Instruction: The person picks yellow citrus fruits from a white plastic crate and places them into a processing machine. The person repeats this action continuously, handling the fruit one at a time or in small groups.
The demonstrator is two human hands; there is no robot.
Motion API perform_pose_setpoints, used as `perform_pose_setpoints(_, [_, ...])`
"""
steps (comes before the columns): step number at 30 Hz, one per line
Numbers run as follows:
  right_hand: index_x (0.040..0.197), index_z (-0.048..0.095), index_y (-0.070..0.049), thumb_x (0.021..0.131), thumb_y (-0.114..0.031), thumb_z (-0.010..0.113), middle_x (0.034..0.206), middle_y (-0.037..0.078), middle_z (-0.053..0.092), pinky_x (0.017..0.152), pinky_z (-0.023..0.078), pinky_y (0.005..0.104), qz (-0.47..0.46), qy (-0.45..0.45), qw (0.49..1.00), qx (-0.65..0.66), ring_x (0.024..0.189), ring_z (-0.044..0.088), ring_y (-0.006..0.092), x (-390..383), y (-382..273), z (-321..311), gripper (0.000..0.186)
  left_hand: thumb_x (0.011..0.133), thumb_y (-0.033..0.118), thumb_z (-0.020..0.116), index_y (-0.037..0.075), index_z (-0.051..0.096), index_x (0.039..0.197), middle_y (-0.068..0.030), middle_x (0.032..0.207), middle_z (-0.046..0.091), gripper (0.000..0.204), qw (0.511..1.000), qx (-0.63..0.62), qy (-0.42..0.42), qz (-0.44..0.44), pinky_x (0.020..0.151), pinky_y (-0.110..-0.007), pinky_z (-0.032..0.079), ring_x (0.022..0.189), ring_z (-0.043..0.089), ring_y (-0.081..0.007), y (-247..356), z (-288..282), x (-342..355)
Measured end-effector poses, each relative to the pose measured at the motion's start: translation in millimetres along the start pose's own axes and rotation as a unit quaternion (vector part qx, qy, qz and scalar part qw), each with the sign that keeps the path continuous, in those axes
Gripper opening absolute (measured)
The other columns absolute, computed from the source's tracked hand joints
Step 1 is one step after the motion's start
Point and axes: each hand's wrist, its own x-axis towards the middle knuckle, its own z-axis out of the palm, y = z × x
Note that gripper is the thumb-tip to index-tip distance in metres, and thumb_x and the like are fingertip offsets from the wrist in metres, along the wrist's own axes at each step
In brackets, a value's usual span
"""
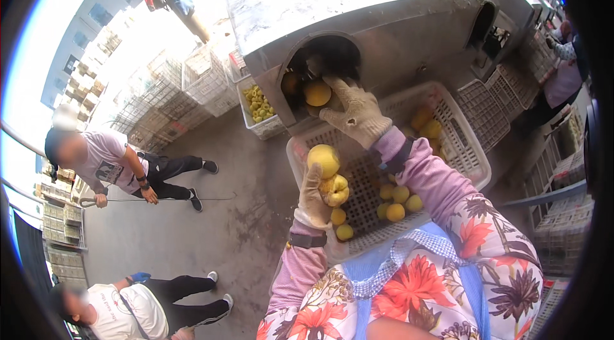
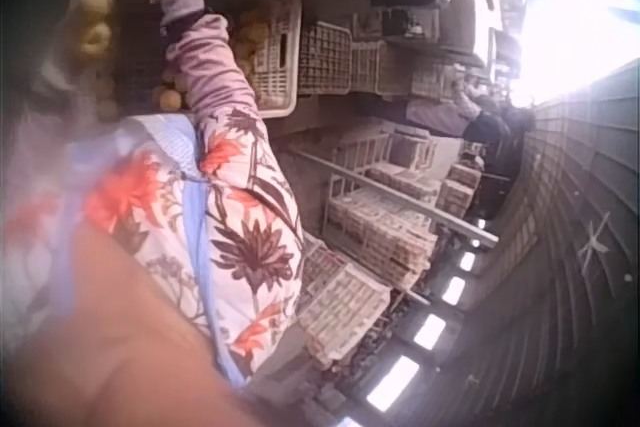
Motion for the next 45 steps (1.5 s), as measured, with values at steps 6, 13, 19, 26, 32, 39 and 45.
perform_pose_setpoints(6, [0.133, 0.062, -0.014, 0.081, -0.031, 0.078, 0.125, 0.018, 0.064, 0.103, 0.047, 0.0523, -0.127, 0.052, 0.972, -0.191, 0.111, 0.062, 0.0403, 48, 45, 52, 0.056, 0.1, 0.051, 0.066, 0.003, 0.056, 0.134, -0.0141, 0.118, 0.068, 0.059, 0.995, 0.025, 0.081, 0.045, 0.074, -0.039, 0.061, 0.094, 0.07, -0.0281, -11, 2, -16])
perform_pose_setpoints(13, [0.138, 0.058, -0.007, 0.094, -0.035, 0.07, 0.131, 0.012, 0.063, 0.104, 0.052, 0.0434, 0.105, -0.029, 0.887, 0.448, 0.123, 0.061, 0.0267, -5, -6, 13, 0.053, 0.093, 0.069, 0.062, 0.011, 0.052, 0.144, -0.0129, 0.133, 0.064, 0.078, 0.987, -0.055, 0.043, 0.145, 0.081, -0.044, 0.063, 0.112, 0.067, -0.0301, 3, 13, -25])
perform_pose_setpoints(19, [0.156, 0.04, -0.004, 0.095, -0.03, 0.072, 0.141, 0.014, 0.057, 0.113, 0.047, 0.041, 0.135, -0.169, 0.745, 0.631, 0.132, 0.056, 0.0266, -86, -14, -6, 0.074, 0.095, 0.073, 0.055, 0.01, 0.053, 0.145, -0.0108, 0.142, 0.061, 0.08, 0.978, -0.032, -0.02, 0.203, 0.09, -0.041, 0.058, 0.12, 0.063, -0.0278, -1, 23, -27])
perform_pose_setpoints(26, [0.155, 0.04, -0.005, 0.092, -0.038, 0.076, 0.136, 0.018, 0.062, 0.106, 0.051, 0.0442, 0.077, -0.098, 0.942, 0.31, 0.126, 0.061, 0.0322, -84, -20, -11, 0.08, 0.098, 0.066, 0.056, 0.013, 0.053, 0.145, -0.01, 0.139, 0.063, 0.071, 0.976, -0.02, 0.047, 0.213, 0.1, -0.046, 0.055, 0.123, 0.063, -0.0285, -15, 31, -11])
perform_pose_setpoints(32, [0.139, 0.054, -0.006, 0.092, -0.044, 0.071, 0.134, 0.022, 0.062, 0.102, 0.049, 0.0498, 0.069, 0.031, 0.99, -0.122, 0.114, 0.064, 0.0417, 4, 6, 31, 0.063, 0.096, 0.065, 0.06, 0.016, 0.056, 0.14, -0.0092, 0.132, 0.066, 0.066, 0.979, -0.059, 0.074, 0.179, 0.08, -0.049, 0.062, 0.114, 0.067, -0.0287, -15, 13, -12])
perform_pose_setpoints(39, [0.131, 0.06, -0.004, 0.09, -0.043, 0.07, 0.121, 0.021, 0.066, 0.097, 0.05, 0.0501, -0.006, 0.175, 0.964, -0.198, 0.109, 0.066, 0.0395, 53, 42, 87, 0.057, 0.092, 0.069, 0.06, 0.014, 0.056, 0.138, -0.0102, 0.132, 0.067, 0.072, 0.976, -0.08, 0.103, 0.173, 0.085, -0.048, 0.058, 0.113, 0.067, -0.0295, -15, 0, -22])
perform_pose_setpoints(45, [0.137, 0.058, -0.011, 0.086, -0.027, 0.071, 0.114, 0.019, 0.069, 0.088, 0.056, 0.0507, 0.039, -0.019, 0.969, -0.242, 0.098, 0.069, 0.041, 130, 29, 54, 0.055, 0.095, 0.07, 0.056, 0.011, 0.054, 0.14, -0.0104, 0.133, 0.064, 0.075, 0.976, -0.048, 0.115, 0.177, 0.086, -0.045, 0.057, 0.113, 0.065, -0.0261, -17, 18, -16])
